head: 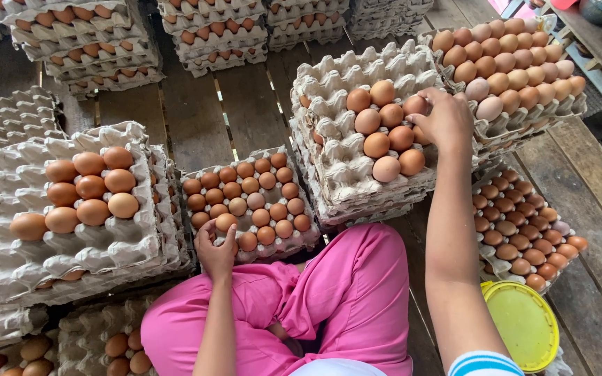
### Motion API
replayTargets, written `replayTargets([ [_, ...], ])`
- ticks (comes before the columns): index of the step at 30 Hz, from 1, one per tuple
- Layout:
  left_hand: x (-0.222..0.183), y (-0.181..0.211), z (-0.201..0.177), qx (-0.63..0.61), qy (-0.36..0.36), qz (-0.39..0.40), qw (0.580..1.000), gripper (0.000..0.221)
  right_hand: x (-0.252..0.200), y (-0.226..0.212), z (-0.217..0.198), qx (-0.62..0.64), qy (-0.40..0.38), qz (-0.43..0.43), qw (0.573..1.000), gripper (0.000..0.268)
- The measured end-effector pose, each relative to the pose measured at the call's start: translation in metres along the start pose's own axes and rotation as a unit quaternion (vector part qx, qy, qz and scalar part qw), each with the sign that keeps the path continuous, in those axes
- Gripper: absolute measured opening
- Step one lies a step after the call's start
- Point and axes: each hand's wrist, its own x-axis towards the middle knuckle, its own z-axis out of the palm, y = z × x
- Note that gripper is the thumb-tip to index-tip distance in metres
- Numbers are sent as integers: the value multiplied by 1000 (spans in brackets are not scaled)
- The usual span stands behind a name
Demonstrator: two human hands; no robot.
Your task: Sorting and packing eggs into cardboard trays while sitting on the floor.
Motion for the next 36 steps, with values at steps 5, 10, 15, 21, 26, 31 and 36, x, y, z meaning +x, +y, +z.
replayTargets([
  [5, -3, 0, -2, -6, 1, 5, 1000, 48, -8, -21, 4, 31, 31, -105, 994, 59],
  [10, -2, -3, 0, 0, 0, 1, 1000, 49, 2, -24, 20, -32, -39, -88, 995, 41],
  [15, -2, -3, -1, -12, 0, -10, 1000, 49, 0, -30, 5, 44, -1, -112, 993, 46],
  [21, -3, 21, -10, 40, -25, 47, 998, 39, -21, -12, -48, 207, 149, -114, 960, 34],
  [26, -4, 25, -10, 34, -33, 26, 999, 38, -10, 20, -39, 151, 133, -69, 977, 28],
  [31, -1, -3, 0, -1, 0, 4, 1000, 47, -5, 16, -26, 61, 81, -19, 995, 34],
  [36, -2, 1, 1, -3, -8, -20, 1000, 48, -5, 4, -28, 70, 62, 35, 995, 37],
])
